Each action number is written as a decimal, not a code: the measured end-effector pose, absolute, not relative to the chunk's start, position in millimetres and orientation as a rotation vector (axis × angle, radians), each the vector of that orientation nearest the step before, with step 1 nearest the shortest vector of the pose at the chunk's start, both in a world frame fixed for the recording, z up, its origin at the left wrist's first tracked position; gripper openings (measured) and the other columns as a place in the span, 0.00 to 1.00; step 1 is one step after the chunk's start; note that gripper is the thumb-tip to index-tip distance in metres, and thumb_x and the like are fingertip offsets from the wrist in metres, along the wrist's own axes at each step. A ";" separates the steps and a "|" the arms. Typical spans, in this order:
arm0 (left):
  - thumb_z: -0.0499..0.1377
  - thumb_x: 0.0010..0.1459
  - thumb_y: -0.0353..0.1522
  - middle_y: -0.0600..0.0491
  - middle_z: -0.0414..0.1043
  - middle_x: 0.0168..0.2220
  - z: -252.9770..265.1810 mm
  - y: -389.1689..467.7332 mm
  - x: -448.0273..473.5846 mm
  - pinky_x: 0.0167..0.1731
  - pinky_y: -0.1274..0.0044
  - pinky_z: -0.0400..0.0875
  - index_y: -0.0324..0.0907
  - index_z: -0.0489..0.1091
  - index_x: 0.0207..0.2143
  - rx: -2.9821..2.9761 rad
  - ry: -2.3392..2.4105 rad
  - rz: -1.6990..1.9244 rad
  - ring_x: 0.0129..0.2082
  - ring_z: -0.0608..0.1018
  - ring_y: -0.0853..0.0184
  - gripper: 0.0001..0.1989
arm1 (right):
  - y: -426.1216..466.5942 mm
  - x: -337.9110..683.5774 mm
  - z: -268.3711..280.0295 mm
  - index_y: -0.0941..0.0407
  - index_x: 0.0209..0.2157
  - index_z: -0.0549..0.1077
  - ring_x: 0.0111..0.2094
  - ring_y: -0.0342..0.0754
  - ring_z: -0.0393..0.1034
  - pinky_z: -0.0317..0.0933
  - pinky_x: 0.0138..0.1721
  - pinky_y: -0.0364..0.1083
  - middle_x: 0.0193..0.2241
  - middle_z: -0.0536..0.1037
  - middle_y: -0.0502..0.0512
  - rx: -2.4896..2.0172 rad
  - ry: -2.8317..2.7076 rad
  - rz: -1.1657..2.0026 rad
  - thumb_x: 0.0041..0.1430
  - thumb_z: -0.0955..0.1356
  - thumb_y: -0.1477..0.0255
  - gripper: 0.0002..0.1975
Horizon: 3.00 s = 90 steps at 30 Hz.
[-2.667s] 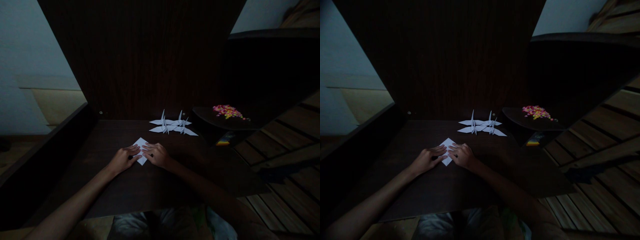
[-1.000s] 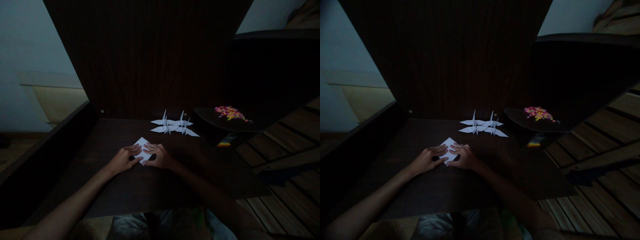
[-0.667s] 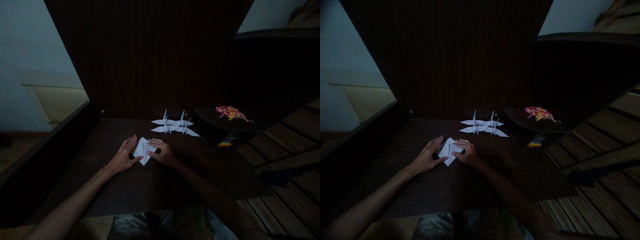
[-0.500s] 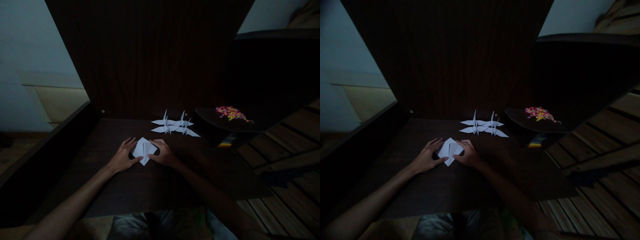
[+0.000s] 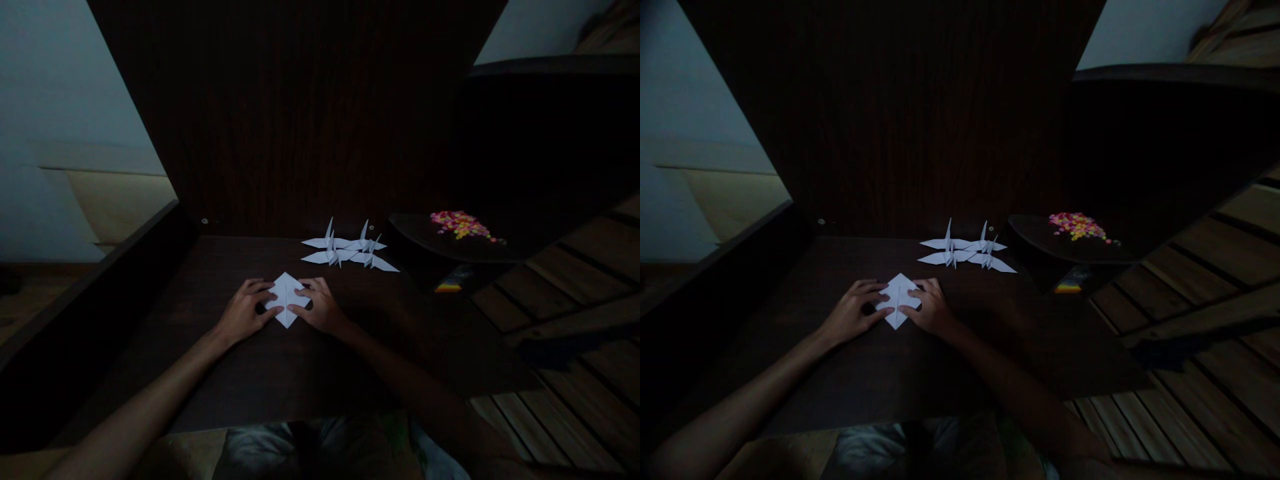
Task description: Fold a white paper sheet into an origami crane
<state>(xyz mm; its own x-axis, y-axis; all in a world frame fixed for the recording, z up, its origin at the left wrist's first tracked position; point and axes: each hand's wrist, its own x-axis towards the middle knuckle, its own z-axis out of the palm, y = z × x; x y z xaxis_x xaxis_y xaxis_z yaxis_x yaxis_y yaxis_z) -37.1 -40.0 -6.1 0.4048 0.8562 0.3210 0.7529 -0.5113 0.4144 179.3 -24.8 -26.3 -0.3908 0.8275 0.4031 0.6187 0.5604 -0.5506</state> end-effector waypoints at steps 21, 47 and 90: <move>0.64 0.47 0.42 0.49 0.72 0.44 -3.2 -40.0 -34.9 0.47 0.66 0.67 0.43 0.67 0.45 2.146 1.405 0.804 0.46 0.73 0.58 0.24 | -20.4 182.2 -16.6 0.57 0.34 0.72 0.37 0.48 0.70 0.65 0.41 0.49 0.35 0.74 0.54 -1.133 -1.893 0.675 0.46 0.71 0.76 0.11; 0.60 0.51 0.36 0.51 0.71 0.38 0.8 -44.0 -27.9 0.42 0.69 0.66 0.43 0.66 0.38 2.076 1.329 0.788 0.40 0.73 0.62 0.12 | -34.5 177.8 -9.6 0.55 0.43 0.70 0.47 0.54 0.62 0.55 0.49 0.55 0.43 0.73 0.56 -1.215 -2.114 0.659 0.46 0.73 0.67 0.21; 0.64 0.47 0.44 0.48 0.79 0.31 10.8 -50.1 -21.7 0.26 0.76 0.71 0.36 0.77 0.38 1.381 1.120 0.895 0.28 0.78 0.61 0.21 | -34.0 177.4 -8.3 0.58 0.35 0.76 0.29 0.47 0.74 0.65 0.29 0.43 0.29 0.80 0.53 -0.960 -1.522 1.361 0.45 0.73 0.65 0.15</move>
<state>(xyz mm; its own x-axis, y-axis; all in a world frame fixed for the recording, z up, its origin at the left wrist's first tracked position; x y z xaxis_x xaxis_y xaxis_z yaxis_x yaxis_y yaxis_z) -21.7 -50.1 10.8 0.2700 0.9600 -0.0743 0.1389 0.0375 0.9896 177.4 -34.0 -8.3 -0.3375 0.9357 0.1027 0.0019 0.1098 -0.9940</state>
